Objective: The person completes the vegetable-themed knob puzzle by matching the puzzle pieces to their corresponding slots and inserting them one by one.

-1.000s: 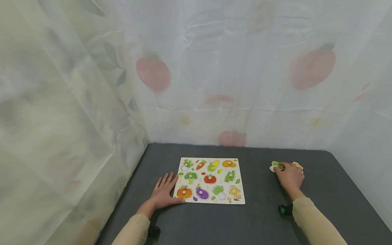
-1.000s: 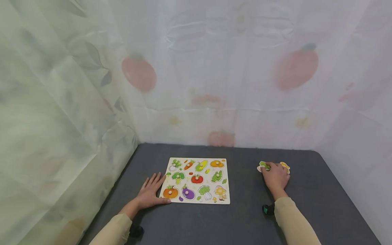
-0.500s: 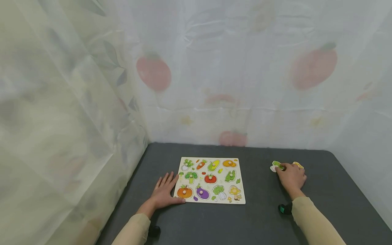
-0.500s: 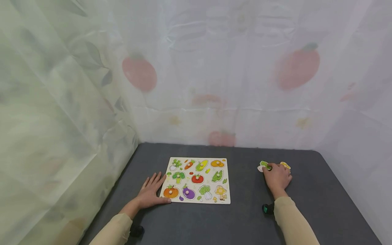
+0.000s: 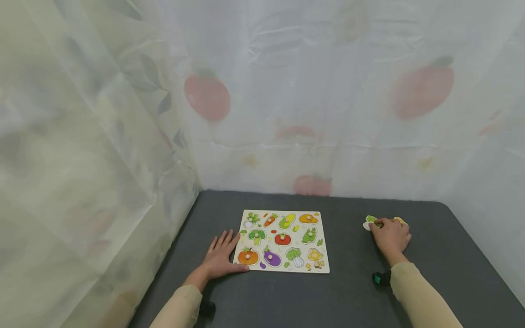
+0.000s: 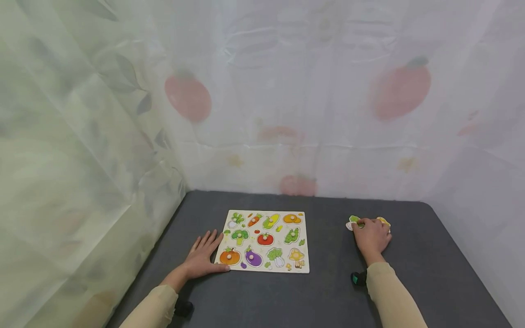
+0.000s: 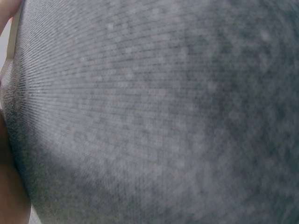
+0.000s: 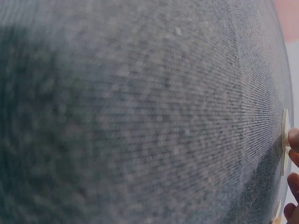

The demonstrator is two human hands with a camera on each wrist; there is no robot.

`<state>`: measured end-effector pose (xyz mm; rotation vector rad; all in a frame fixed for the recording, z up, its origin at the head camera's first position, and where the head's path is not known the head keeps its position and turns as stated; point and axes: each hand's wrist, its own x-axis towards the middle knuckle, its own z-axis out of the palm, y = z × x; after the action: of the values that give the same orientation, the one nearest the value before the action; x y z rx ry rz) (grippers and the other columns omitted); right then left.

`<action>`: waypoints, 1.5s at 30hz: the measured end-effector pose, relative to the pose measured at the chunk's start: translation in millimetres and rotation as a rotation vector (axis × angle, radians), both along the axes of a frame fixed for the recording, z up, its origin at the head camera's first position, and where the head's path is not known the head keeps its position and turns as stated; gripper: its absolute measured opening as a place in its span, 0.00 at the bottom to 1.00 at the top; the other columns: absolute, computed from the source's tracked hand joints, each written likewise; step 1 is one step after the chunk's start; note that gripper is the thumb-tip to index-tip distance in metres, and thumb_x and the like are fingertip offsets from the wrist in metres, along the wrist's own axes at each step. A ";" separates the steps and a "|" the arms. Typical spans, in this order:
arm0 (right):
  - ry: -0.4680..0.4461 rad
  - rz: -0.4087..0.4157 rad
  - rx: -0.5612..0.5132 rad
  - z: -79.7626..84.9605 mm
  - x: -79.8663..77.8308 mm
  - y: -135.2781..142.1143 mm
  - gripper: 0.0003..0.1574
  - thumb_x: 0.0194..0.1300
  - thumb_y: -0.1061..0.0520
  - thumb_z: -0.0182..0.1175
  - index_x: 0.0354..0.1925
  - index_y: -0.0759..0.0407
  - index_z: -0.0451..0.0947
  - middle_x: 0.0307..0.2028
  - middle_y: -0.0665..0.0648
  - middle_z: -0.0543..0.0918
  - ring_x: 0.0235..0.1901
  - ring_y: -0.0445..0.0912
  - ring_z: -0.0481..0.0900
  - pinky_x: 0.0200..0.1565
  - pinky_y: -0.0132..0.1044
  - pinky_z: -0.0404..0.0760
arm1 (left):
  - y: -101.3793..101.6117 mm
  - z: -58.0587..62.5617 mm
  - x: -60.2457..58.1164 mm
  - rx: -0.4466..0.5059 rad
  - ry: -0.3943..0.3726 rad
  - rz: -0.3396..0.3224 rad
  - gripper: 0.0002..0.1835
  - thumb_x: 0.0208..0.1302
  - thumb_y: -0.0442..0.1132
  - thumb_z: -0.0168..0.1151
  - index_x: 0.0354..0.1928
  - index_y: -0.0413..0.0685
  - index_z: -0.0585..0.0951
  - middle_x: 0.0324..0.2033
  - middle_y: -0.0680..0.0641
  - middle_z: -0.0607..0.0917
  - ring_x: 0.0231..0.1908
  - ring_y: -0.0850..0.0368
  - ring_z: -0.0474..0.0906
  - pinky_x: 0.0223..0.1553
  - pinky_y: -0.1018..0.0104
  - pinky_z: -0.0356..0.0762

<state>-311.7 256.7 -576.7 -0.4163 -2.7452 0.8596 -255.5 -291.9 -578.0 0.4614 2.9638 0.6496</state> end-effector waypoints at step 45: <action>0.108 0.070 0.035 1.8 -6.6 -12.2 0.21 0.70 0.50 0.63 0.48 0.67 0.86 0.57 0.75 0.75 0.60 0.76 0.63 0.58 0.75 0.57 | 1.8 5.1 0.2 -0.043 -0.050 0.022 0.67 0.47 0.79 0.67 0.82 0.51 0.53 0.80 0.40 0.50 0.79 0.38 0.39 0.75 0.37 0.33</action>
<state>-318.3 244.5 -574.8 -0.2606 -2.6844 0.8241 -255.3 -290.0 -572.9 0.4036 2.9334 0.5886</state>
